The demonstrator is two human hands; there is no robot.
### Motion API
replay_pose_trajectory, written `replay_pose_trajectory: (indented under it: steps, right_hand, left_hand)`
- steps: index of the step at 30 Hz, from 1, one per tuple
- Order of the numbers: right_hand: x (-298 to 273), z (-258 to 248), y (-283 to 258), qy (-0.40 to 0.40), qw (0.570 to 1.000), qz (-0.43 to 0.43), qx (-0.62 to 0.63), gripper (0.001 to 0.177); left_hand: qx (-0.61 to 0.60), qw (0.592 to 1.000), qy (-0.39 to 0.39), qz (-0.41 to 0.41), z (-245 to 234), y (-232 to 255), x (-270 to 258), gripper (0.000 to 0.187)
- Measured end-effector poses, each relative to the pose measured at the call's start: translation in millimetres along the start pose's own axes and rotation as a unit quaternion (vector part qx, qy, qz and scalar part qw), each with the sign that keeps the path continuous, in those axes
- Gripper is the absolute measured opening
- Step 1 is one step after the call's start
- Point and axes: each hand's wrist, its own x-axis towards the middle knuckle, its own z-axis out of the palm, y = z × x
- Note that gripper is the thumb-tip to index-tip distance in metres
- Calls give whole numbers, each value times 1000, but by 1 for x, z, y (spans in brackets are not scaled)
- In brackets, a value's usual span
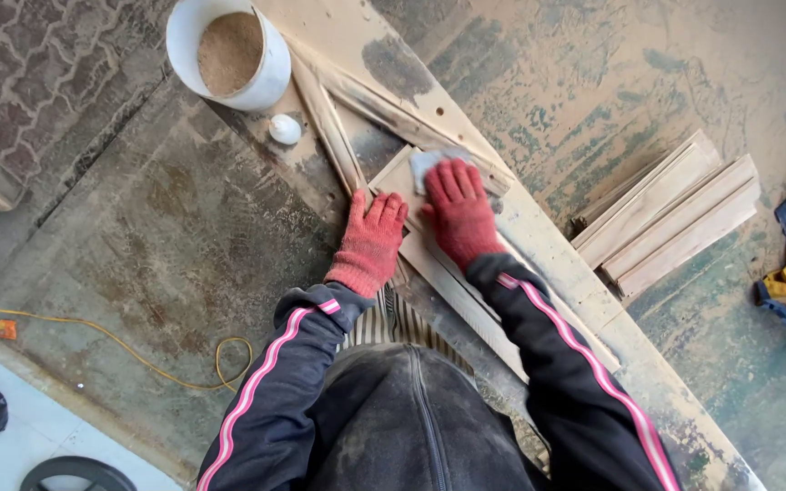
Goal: Sand wooden planks using an angle grinder equipped with a sanding disc on a workbench.
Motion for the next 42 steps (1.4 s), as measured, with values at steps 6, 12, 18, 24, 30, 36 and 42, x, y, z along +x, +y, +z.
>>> replay_pose_trajectory:
  steps: [6, 12, 18, 24, 30, 36, 42]
  right_hand:
    - [-135, -79, 5, -115, 992, 35, -31, 51]
    - [-86, -29, 0, -48, 998, 31, 0, 54]
    - [25, 37, -7, -39, 998, 42, 5, 63]
    - [-77, -42, -3, -75, 997, -16, -16, 55]
    - [-97, -65, -13, -114, 993, -25, 27, 51]
    - [34, 4, -35, 13, 996, -74, 46, 51]
    - [-18, -34, -29, -43, 996, -73, 37, 47]
  left_hand:
    - [7, 1000, -28, 9, -12, 0, -8, 53]
    - [6, 999, -34, 10, -39, -1, -12, 52]
    - [-16, 997, 75, -6, -13, 3, -12, 58]
    - [-49, 995, 57, -71, -43, 5, -19, 44]
    - [-26, 1000, -2, -3, -46, -20, -18, 48]
    - [-3, 999, 35, 11, -53, -21, -21, 41]
    - [4, 999, 28, 20, -42, -26, -16, 39]
